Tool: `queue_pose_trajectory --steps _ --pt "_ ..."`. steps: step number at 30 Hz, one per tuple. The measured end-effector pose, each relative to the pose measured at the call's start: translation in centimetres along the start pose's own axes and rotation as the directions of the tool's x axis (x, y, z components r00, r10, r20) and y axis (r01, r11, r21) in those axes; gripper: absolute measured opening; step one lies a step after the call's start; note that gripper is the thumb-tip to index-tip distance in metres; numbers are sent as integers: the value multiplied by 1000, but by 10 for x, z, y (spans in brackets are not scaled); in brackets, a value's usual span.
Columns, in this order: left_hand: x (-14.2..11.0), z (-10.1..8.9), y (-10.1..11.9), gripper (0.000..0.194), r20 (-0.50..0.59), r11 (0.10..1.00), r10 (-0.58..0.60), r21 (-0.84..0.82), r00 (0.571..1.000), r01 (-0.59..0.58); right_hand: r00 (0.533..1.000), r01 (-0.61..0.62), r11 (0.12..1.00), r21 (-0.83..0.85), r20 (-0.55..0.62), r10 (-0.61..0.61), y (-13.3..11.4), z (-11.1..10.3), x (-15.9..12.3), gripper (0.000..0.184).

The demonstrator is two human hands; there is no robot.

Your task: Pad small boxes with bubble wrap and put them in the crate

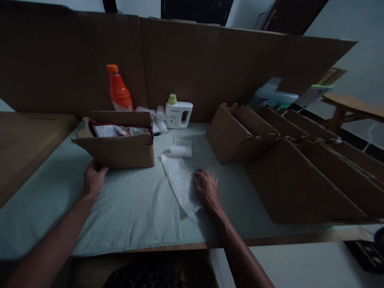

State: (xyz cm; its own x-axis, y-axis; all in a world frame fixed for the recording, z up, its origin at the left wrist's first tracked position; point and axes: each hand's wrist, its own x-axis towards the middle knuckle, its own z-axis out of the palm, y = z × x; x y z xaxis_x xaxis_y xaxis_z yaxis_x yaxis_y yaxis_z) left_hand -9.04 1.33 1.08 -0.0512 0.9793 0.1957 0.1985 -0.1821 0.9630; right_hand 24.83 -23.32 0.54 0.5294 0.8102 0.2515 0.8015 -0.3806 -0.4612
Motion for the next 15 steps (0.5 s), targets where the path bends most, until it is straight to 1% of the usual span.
queue_pose_trajectory --steps 3,6,9,11,13,15 --pt "-1 1 1 48 -4 1000 -13 -11 1000 13 1000 2 1000 -1 -11 -2 1 2 0 30" --pt "-2 1 1 48 -1 999 -29 -20 1000 29 999 9 999 39 -31 -8 6 4 -1 30" --pt "-3 2 2 45 5 999 -39 -35 999 39 999 -14 989 146 -26 18 13 -1 1 31" --pt "-4 3 3 48 5 998 -39 -51 999 39 999 -40 970 238 -14 45 13 -10 6 31" --pt "-5 5 4 52 1 996 -43 -80 999 43 998 -51 950 308 -14 58 3 -20 15 30" --pt "-6 5 4 54 2 993 -52 -104 999 52 999 -35 932 360 -13 42 -17 -29 28 30"
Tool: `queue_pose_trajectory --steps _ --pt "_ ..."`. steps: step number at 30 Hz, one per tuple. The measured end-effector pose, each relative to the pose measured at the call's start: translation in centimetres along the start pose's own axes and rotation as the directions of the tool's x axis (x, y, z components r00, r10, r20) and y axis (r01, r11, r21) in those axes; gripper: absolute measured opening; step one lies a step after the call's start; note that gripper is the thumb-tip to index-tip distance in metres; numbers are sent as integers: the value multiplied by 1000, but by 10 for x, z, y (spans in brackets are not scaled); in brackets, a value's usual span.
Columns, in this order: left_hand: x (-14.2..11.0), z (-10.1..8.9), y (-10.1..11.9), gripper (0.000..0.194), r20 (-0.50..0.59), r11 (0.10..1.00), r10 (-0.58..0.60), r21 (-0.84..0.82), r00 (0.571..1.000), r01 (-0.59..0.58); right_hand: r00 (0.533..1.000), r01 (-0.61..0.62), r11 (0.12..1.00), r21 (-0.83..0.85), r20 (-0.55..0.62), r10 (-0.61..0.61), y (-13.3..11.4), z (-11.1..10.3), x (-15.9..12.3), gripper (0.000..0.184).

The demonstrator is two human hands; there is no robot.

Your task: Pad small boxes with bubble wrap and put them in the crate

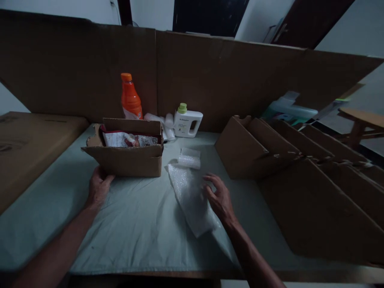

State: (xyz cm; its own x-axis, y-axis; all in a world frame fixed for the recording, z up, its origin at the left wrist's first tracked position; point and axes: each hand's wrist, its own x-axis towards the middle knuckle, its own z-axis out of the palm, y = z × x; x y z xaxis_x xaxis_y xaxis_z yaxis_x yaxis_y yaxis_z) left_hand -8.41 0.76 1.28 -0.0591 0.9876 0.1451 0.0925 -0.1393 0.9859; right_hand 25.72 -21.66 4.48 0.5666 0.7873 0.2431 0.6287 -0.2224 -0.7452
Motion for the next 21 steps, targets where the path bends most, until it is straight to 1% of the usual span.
queue_pose_trajectory --steps 1,3,6,7,9,11,12,14,16,17,19,20,21 --pt "0 0 0 54 3 1000 -4 -7 1000 4 1000 16 999 33 16 -17 -14 4 7 31" --pt "0 -1 0 54 16 1000 -8 -8 1000 8 995 49 992 113 83 -59 -43 20 21 35" --pt "0 -3 0 52 40 1000 -8 25 999 7 967 77 971 227 219 -128 -79 59 34 45" --pt "0 -3 0 52 47 999 -5 38 999 3 954 89 961 260 256 -158 -87 72 36 48" --pt "-1 -5 1 52 65 999 8 51 998 -11 929 129 940 317 292 -226 -95 93 35 51" --pt "-1 -7 0 55 103 999 22 39 994 -27 909 191 922 336 294 -296 -93 102 32 52" --pt "-1 -7 0 56 124 999 28 26 992 -32 904 227 919 322 283 -322 -88 101 32 50" --pt "-2 -7 -2 56 152 999 37 8 988 -38 908 295 928 228 236 -347 -73 89 37 44" --pt "-2 -6 -4 58 163 999 43 -7 986 -42 927 330 943 50 174 -333 -54 71 52 44" --pt "-2 -5 -5 59 167 999 45 -11 985 -44 937 326 944 -59 155 -314 -44 62 62 48" --pt "-3 -4 -6 60 176 999 48 -10 983 -47 942 320 910 -264 193 -275 -25 47 84 59" --pt "-3 -4 -6 60 179 999 49 -10 983 -48 937 329 883 -335 234 -260 -16 43 94 58" --pt "-3 -3 -6 60 183 999 49 -8 982 -48 929 342 859 -380 275 -249 -9 39 103 51"
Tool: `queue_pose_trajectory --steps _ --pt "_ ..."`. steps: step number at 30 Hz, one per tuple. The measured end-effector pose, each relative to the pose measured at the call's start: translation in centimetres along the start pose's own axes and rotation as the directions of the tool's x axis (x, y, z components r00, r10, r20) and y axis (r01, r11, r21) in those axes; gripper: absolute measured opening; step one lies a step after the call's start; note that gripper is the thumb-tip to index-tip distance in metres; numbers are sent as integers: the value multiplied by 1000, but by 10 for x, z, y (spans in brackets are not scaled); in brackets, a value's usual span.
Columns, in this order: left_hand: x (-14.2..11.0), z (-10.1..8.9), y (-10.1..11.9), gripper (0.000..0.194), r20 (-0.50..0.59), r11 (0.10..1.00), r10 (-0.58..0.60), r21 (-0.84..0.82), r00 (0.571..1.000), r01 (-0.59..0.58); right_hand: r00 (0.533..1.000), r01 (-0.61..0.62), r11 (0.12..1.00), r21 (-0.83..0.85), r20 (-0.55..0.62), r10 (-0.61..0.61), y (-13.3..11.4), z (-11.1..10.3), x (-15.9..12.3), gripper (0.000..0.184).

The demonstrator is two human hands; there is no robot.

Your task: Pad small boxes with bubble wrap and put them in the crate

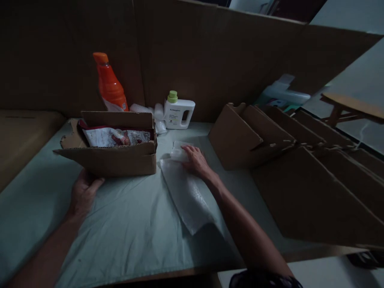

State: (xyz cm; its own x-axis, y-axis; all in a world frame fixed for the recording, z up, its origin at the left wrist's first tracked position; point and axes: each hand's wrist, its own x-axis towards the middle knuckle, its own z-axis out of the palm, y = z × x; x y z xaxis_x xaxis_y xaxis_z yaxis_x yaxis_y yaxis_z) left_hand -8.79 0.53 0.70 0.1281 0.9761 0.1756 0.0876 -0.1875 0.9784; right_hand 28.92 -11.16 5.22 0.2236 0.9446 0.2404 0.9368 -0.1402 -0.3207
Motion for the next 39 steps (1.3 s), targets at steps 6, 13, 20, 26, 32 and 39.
queue_pose_trajectory --steps 6,13,20,26,32,39 --pt "0 0 1 57 -1 999 -23 30 1000 23 1000 -26 996 -82 -17 25 30 -19 -24 30" --pt "0 -1 7 54 -52 997 -32 74 998 36 991 -71 992 -108 -118 59 11 -45 -105 33" --pt "1 -1 4 58 -71 999 -4 44 997 7 993 4 1000 16 -116 -2 -18 -34 -114 23" --pt "6 -3 -4 59 -27 995 29 93 999 -26 989 -133 986 -98 49 138 6 -39 -53 53" --pt "6 -4 -1 53 -44 987 49 154 998 -42 961 -55 993 -108 263 82 14 -44 -58 31" --pt "9 -5 -6 52 -52 987 40 156 998 -31 964 -49 998 -50 258 61 -1 -54 -155 45"
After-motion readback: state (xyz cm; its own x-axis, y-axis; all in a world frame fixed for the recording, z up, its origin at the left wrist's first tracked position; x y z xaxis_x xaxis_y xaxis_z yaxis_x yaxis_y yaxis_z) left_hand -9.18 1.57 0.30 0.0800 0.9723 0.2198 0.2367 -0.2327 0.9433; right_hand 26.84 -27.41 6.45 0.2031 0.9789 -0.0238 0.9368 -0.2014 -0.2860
